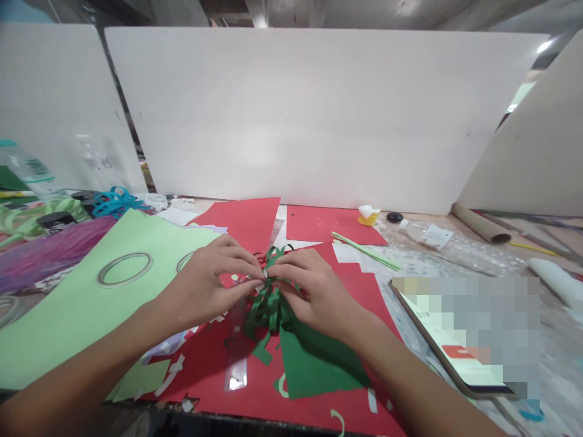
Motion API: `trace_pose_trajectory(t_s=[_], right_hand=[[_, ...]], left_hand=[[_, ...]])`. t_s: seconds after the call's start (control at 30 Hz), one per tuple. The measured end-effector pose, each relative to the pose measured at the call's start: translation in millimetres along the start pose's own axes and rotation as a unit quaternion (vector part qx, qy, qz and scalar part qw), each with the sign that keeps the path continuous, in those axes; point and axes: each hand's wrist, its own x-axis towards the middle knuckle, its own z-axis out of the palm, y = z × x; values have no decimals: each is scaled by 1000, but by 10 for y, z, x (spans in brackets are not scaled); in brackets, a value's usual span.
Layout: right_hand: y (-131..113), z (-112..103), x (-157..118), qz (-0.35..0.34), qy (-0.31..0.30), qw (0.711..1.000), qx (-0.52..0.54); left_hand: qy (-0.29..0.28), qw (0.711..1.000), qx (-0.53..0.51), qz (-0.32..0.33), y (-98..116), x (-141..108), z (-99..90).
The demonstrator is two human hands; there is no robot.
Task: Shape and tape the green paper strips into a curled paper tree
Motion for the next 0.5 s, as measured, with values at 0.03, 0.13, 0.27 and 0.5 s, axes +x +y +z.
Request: trace_pose_trajectory(t_s=[0.03,0.13,0.27,0.5], right_hand=[[4,-1,-1,-4,-5,1000,1],[11,1,-5,-6,-15,1000,0],[5,3,-5,-5,-17,1000,-6],[9,-8,1,-15,-19,1000,-4]], left_hand=[[-4,1000,5,9,-4,2,-2],[-3,999,24,36,-15,-2,9],[9,999,27,38,-16,-15,35],[9,1000,16,25,10,-11,29]])
